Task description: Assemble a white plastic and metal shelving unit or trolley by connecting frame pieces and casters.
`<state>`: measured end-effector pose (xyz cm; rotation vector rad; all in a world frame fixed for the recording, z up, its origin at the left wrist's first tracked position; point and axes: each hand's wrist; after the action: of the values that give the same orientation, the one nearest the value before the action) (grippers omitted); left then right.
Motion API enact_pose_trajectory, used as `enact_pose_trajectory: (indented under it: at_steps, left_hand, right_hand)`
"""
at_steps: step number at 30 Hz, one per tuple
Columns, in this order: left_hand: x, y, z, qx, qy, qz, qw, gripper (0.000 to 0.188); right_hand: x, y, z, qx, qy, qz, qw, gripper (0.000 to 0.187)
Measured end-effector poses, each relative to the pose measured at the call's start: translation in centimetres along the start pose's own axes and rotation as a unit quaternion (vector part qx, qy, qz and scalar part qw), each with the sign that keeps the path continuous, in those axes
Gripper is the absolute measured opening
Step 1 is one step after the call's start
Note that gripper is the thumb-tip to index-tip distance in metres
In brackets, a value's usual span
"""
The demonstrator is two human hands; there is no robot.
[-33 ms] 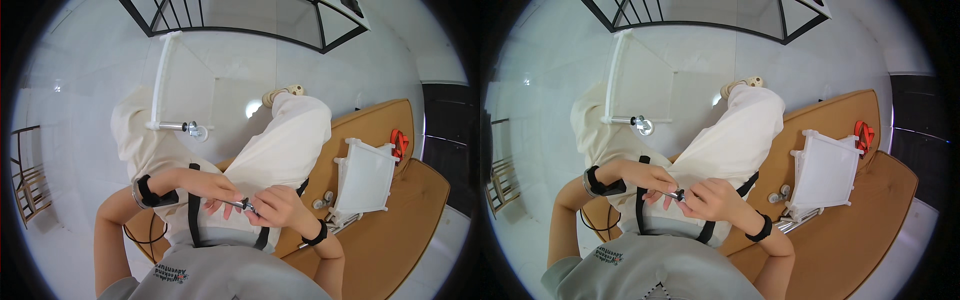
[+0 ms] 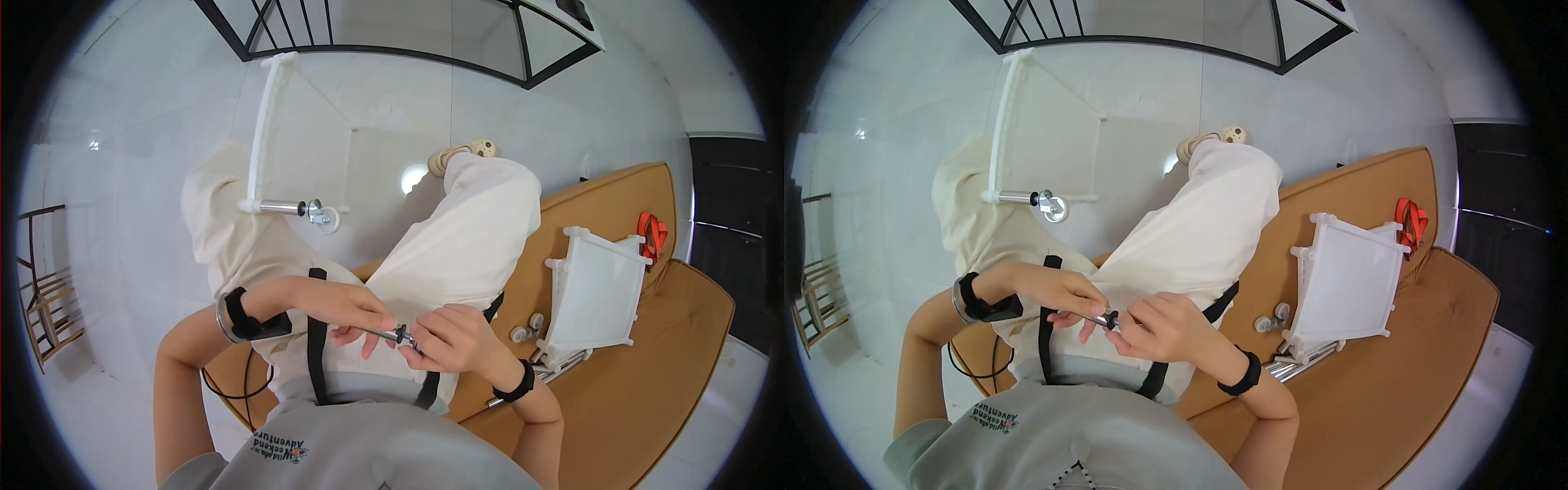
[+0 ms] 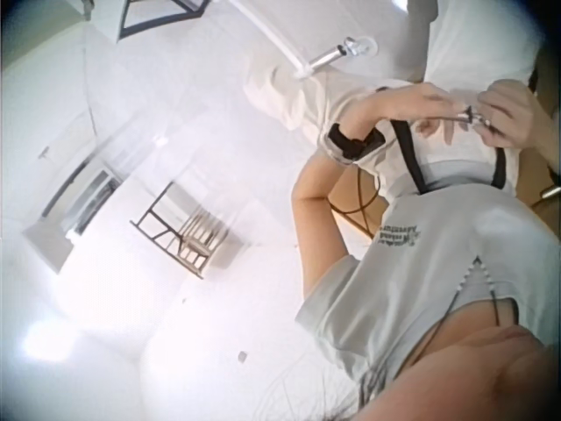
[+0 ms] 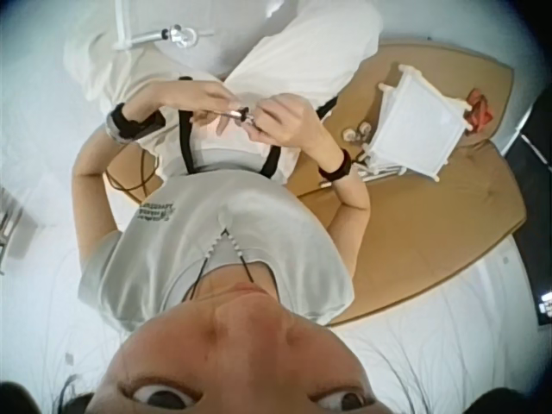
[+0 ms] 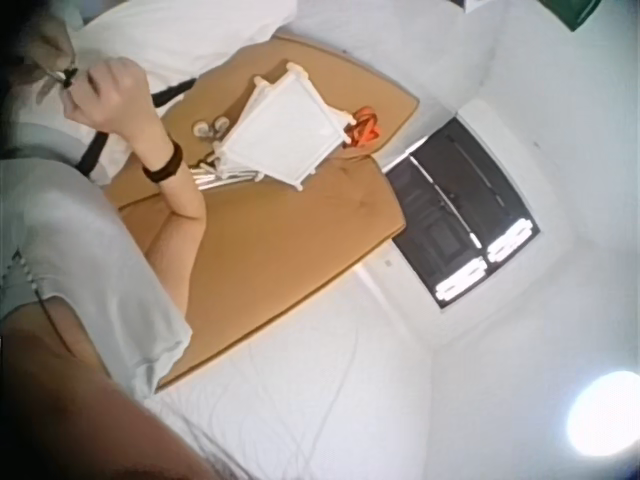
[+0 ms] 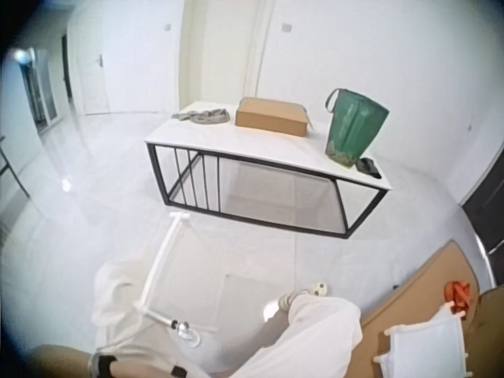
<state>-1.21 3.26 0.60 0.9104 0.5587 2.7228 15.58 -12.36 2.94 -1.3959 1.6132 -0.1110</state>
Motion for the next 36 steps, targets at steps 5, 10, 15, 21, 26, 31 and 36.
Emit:
enact_pose_trajectory:
  at_steps: [5, 10, 15, 21, 26, 31, 36]
  left_hand:
    - [0.1, 0.4, -0.3, -0.017, 0.007, -0.041, 0.999, 0.033]
    - [0.9, 1.4, -0.2, -0.031, 0.071, 0.031, 0.996, 0.032]
    - [2.1, 2.6, 0.4, -0.081, 0.157, 0.082, 0.981, 0.031]
    - [2.6, 3.9, 0.0, -0.162, 0.256, 0.166, 0.938, 0.028]
    - [2.8, 4.6, -0.6, -0.257, 0.313, 0.235, 0.884, 0.029]
    - [2.3, 4.2, 0.3, -0.489, 0.382, 0.364, 0.695, 0.036]
    - [1.0, 3.3, 0.4, -0.495, 0.377, 0.389, 0.679, 0.036]
  right_hand:
    - [0.2, -0.5, -0.5, 0.011, -0.064, -0.023, 0.998, 0.026]
    - [0.5, -0.4, -0.5, 0.029, -0.122, 0.02, 0.992, 0.026]
    - [0.8, 0.1, -0.9, -0.009, -0.087, 0.04, 0.995, 0.022]
    - [1.8, 0.8, -1.0, -0.058, -0.02, 0.079, 0.995, 0.023]
    - [2.3, 1.5, -1.5, -0.106, 0.076, 0.085, 0.988, 0.021]
    - [2.2, 1.8, -2.1, -0.146, 0.375, 0.128, 0.906, 0.012]
    - [1.2, 0.4, -1.0, -0.283, 0.591, 0.096, 0.75, 0.012]
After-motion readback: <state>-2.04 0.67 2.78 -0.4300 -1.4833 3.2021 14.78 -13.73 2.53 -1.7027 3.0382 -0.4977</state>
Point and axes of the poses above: each hand's wrist, its own x-axis away from the middle knuckle, its own y-axis out of the palm, z = x × y, and after that the axes turned 13 degrees about z, right-handed
